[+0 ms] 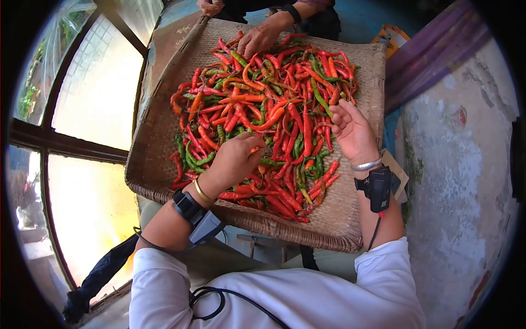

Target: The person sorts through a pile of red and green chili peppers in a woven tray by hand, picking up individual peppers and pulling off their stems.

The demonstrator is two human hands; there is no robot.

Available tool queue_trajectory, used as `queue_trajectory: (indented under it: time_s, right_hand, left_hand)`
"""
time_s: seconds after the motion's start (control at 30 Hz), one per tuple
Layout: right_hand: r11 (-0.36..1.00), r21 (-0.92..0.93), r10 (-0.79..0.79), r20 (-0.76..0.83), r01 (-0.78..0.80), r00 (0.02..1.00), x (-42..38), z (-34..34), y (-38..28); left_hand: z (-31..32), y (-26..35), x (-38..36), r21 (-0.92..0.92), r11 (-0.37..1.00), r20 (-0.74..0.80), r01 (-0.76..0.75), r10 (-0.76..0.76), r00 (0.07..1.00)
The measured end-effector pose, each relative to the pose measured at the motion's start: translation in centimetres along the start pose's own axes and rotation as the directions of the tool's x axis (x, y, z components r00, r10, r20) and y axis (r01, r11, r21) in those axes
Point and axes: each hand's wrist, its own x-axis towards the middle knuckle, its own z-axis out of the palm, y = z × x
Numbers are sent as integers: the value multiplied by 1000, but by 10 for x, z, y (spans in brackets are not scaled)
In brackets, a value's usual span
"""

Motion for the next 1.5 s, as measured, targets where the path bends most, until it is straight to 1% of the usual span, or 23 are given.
queue_trajectory:
  time_s: [0.07, 0.13, 0.2, 0.27, 0.33, 0.37, 0.43, 0.53, 0.57, 0.63, 0.67, 0.77, 0.9, 0.97, 1.0, 1.07, 1.17, 1.2, 1.27, 1.33, 1.4, 1.47, 1.5]
  right_hand:
    - [963, -191, 229, 219, -189, 948, -6, 1, 12]
    - [951, -239, 264, 294, -196, 919, -10, 5, 20]
    - [930, -327, 283, 350, -166, 893, -16, 11, 25]
    - [921, -342, 304, 334, -186, 892, -18, 11, 32]
    - [893, -383, 364, 300, -238, 882, -18, 9, 38]
    - [881, -405, 379, 296, -244, 877, -20, 9, 40]
    - [859, -435, 413, 276, -271, 868, -22, 8, 46]
    - [809, -509, 455, 230, -293, 860, -24, 11, 58]
    - [787, -534, 472, 199, -309, 859, -25, 12, 61]
    - [762, -553, 493, 155, -339, 856, -27, 12, 67]
    - [764, -549, 491, 153, -340, 857, -28, 13, 68]
    - [811, -519, 432, 218, -270, 875, -29, 15, 68]
    - [764, -582, 504, 272, -277, 820, -26, 13, 58]
    - [782, -581, 477, 324, -227, 817, -21, 15, 44]
    - [812, -534, 439, 295, -234, 849, -19, 17, 34]
    - [913, -376, 307, 373, -160, 875, -9, 11, 17]
    - [994, 99, -66, 269, 41, 961, 1, 11, -2]
    - [994, 98, -65, 268, 39, 961, 0, 12, -3]
    - [991, 132, -9, 60, 1, 998, -2, 14, -7]
    - [997, 55, 45, 100, -50, 994, 0, 4, 6]
    - [948, -201, 292, 250, -245, 923, -4, 1, 18]
    - [936, -268, 308, 310, -228, 899, -12, 7, 27]
    - [902, -380, 336, 323, -204, 885, -16, 11, 31]
  left_hand:
    - [-2, -1, 6, 38, 998, 4, 47, -47, 999]
    - [2, -5, 13, 94, 996, -138, 3, 10, 990]
    - [6, -13, 16, 128, 992, -141, -7, 25, 990]
    - [9, -21, 18, 161, 987, -141, -19, 42, 989]
    - [7, -24, 19, 172, 985, -13, 17, -15, 1000]
    - [6, -24, 20, 171, 985, -13, 17, -15, 1000]
    - [0, -15, 22, 306, 949, 136, 71, -118, 984]
    - [5, -14, 18, 285, 958, 184, 25, -81, 980]
    - [6, -12, 16, 286, 958, 184, 26, -81, 980]
    - [1, 2, 12, 39, 999, 133, 30, -35, 991]
    - [2, 7, 9, 38, 999, 137, 28, -33, 990]
    - [6, 15, -4, -39, 992, 187, -119, 125, 974]
    - [0, 17, -8, -13, 994, 293, -107, 106, 950]
    - [0, 10, -8, 111, 991, 159, -72, 54, 986]
    - [-1, 8, -8, 111, 991, 158, -68, 50, 986]
    - [-2, 5, -6, 181, 983, 104, 38, -57, 993]
    - [-1, 1, -6, 254, 967, 160, 31, -73, 984]
    - [0, 1, -6, 305, 952, 207, 14, -80, 975]
    - [4, -3, -9, 358, 934, 254, -1, -97, 962]
    - [8, -7, -10, 408, 913, 302, -19, -115, 946]
    - [11, -8, -9, 477, 878, 332, -21, -158, 930]
    - [11, -6, -6, 494, 869, 344, -21, -173, 923]
    - [10, -5, -5, 511, 859, 356, -22, -188, 915]
